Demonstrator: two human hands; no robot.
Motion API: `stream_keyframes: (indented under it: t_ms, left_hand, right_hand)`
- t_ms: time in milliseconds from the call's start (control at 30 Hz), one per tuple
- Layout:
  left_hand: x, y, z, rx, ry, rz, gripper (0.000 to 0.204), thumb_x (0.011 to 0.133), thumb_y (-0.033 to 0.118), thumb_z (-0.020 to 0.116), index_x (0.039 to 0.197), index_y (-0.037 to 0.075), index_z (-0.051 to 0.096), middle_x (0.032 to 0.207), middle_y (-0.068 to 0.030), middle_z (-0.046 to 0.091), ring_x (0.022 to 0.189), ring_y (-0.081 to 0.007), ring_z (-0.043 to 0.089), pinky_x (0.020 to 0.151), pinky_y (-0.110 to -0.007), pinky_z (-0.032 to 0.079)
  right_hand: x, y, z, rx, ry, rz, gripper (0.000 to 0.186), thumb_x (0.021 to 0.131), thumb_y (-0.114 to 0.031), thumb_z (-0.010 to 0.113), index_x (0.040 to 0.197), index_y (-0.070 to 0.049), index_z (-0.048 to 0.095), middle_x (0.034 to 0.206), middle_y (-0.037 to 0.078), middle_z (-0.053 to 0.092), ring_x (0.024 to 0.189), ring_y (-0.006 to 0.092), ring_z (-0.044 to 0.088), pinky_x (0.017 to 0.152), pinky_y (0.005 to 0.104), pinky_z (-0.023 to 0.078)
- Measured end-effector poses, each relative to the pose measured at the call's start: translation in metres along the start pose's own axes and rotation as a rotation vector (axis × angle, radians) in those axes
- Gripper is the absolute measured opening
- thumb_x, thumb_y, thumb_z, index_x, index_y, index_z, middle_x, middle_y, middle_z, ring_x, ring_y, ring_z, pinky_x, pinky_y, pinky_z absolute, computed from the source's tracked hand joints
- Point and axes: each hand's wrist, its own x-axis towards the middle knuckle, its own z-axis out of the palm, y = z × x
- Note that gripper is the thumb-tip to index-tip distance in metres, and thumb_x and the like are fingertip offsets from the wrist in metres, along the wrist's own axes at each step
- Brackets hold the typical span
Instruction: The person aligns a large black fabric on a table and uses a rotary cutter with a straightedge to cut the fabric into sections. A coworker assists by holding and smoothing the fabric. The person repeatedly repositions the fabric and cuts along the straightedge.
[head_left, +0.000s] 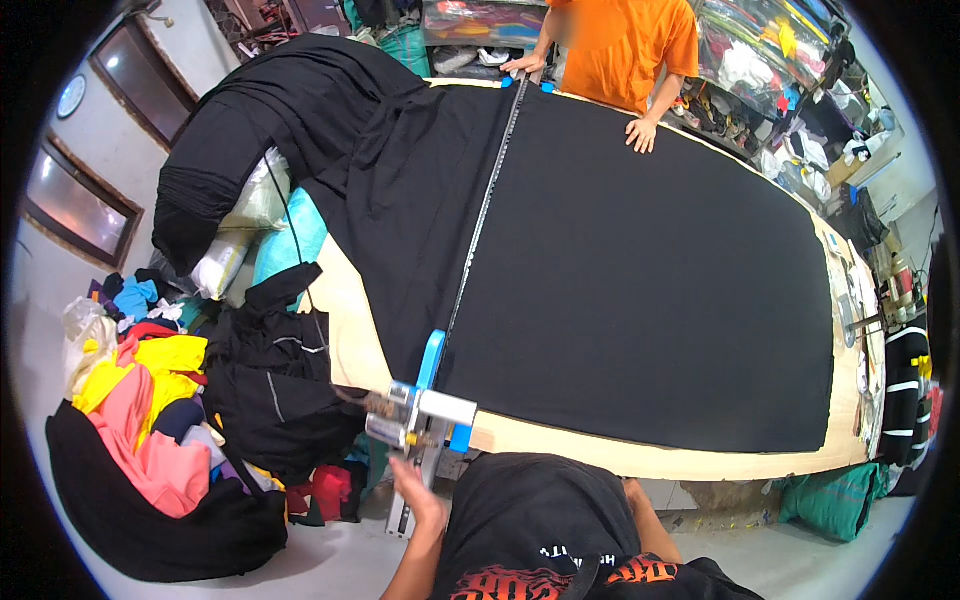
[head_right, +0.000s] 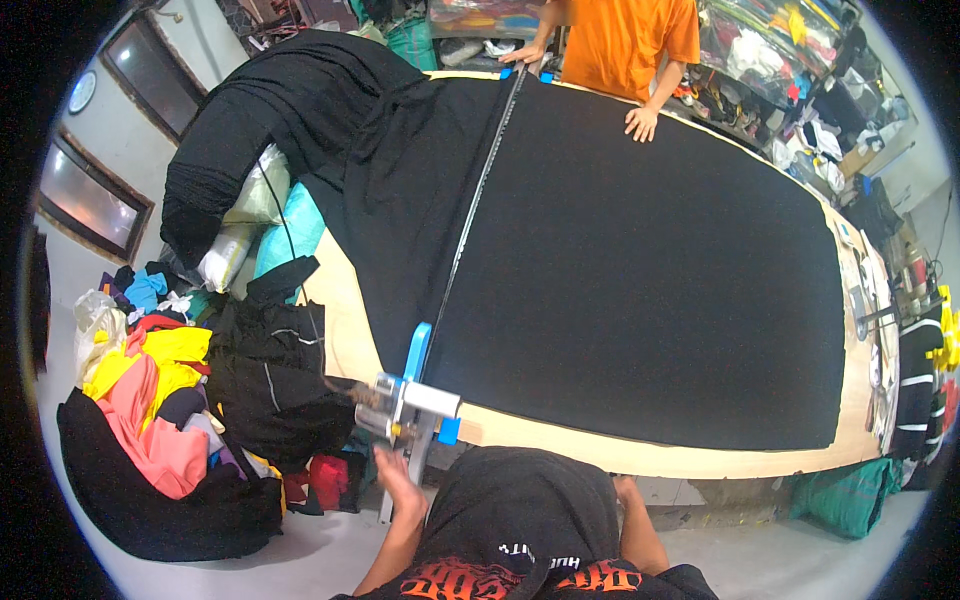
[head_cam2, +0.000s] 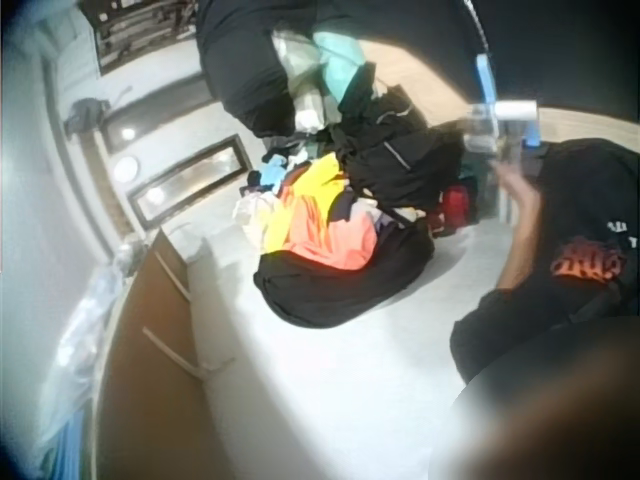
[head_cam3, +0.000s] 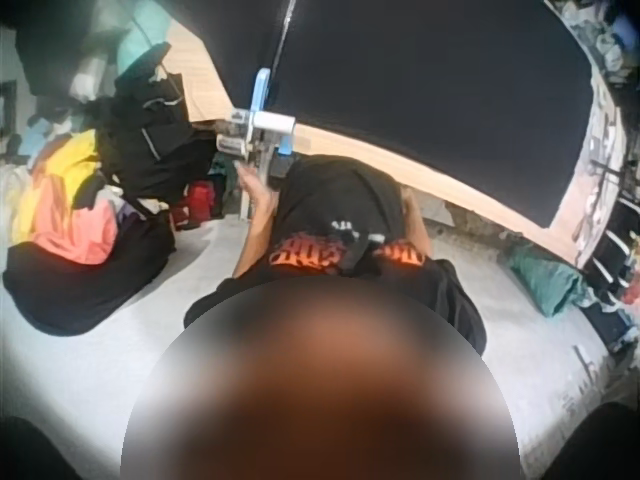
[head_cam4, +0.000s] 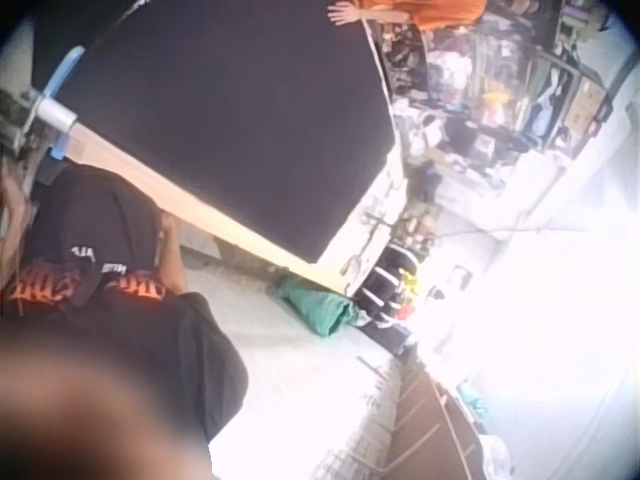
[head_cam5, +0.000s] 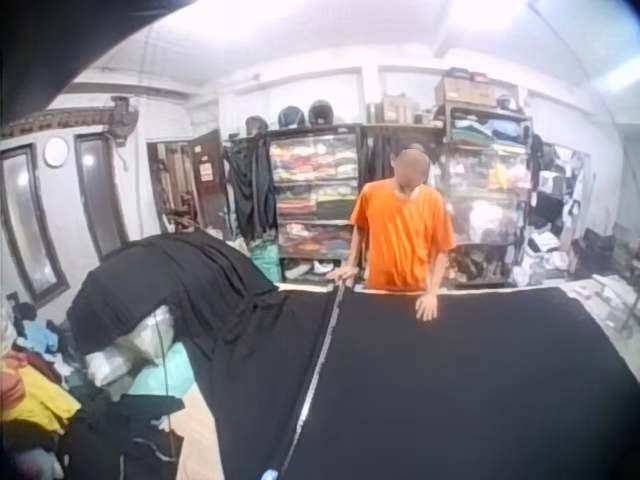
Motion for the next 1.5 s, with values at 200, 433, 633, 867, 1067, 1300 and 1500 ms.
stream_keyframes:
  t_ms: [200, 433, 633, 867, 1067, 1300, 1500]
  left_hand:
    - [-0.013, 0.03, -0.053, 0.151, 0.085, -0.154, 0.076, 0.109, 0.046, 0.058, 0.161, -0.009, 0.048, 0.169, -0.0286, 0.049, 0.146, -0.0356, 0.062, 0.126, -0.044, 0.044]
    - [0.059, 0.084, 0.146, 0.009, -0.482, -0.09, 0.06, 0.116, 0.04, 0.061, 0.152, -0.009, 0.059, 0.149, -0.0232, 0.069, 0.136, -0.0308, 0.072, 0.117, -0.041, 0.05]
    - [0.0, 0.206, 0.39, -0.031, -1.262, 0.61, 0.057, 0.121, 0.031, 0.049, 0.166, -0.004, 0.051, 0.154, -0.0194, 0.07, 0.134, -0.0295, 0.073, 0.125, -0.044, 0.047]
    - [-0.124, 0.181, 0.394, 0.145, -1.759, 0.802, 0.039, 0.117, 0.017, 0.059, 0.153, 0.002, 0.066, 0.136, -0.0142, 0.078, 0.118, -0.0196, 0.076, 0.107, -0.037, 0.059]
    - [-0.004, 0.063, 0.2, 0.598, -1.189, 0.776, 0.03, 0.11, 0.004, 0.063, 0.135, 0.009, 0.08, 0.128, -0.012, 0.082, 0.122, -0.0283, 0.075, 0.107, -0.04, 0.057]
    - [0.105, 0.007, -0.086, 0.997, -0.291, 0.406, 0.055, 0.116, 0.044, 0.053, 0.125, -0.004, 0.077, 0.124, -0.0268, 0.077, 0.124, -0.0421, 0.069, 0.11, -0.053, 0.05]
    - [0.094, -0.021, -0.144, 1.192, -0.238, -0.003, 0.093, 0.116, 0.069, 0.034, 0.125, -0.014, 0.075, 0.123, -0.0424, 0.073, 0.126, -0.0592, 0.067, 0.108, -0.061, 0.049]
  right_hand:
    - [0.016, -0.001, 0.02, 0.0, 0.016, -0.009, 0.048, 0.11, -0.024, 0.057, 0.155, -0.007, 0.065, 0.158, 0.022, 0.066, 0.139, 0.0387, 0.066, 0.109, 0.0463, 0.054]
    - [0.021, -0.003, 0.033, 0.03, 0.095, -0.058, 0.05, 0.107, -0.017, 0.055, 0.155, -0.006, 0.065, 0.157, 0.027, 0.066, 0.14, 0.0428, 0.065, 0.111, 0.0461, 0.053]
    - [-0.022, -0.013, 0.033, 0.315, 0.178, -0.044, 0.052, 0.106, -0.016, 0.053, 0.155, -0.006, 0.065, 0.156, 0.029, 0.065, 0.139, 0.0455, 0.064, 0.112, 0.0453, 0.053]
    - [-0.026, 0.024, 0.04, 1.275, 0.564, -0.007, 0.054, 0.104, -0.012, 0.047, 0.156, -0.008, 0.059, 0.138, 0.018, 0.071, 0.104, 0.0248, 0.07, 0.088, 0.0478, 0.056]
    - [-0.023, 0.014, -0.028, 1.046, 1.249, -0.087, 0.045, 0.107, -0.001, 0.049, 0.152, 0.001, 0.058, 0.153, 0.025, 0.059, 0.142, 0.0413, 0.057, 0.123, 0.0511, 0.044]
    - [-0.037, -0.204, -0.086, 0.178, 1.328, -0.607, 0.046, 0.109, -0.011, 0.055, 0.152, 0.002, 0.057, 0.167, 0.03, 0.046, 0.153, 0.0495, 0.044, 0.128, 0.0588, 0.034]
    - [-0.082, -0.386, 0.038, -0.351, 0.938, -1.052, 0.056, 0.112, -0.024, 0.058, 0.163, -0.004, 0.048, 0.173, 0.025, 0.042, 0.165, 0.0436, 0.033, 0.135, 0.0639, 0.024]
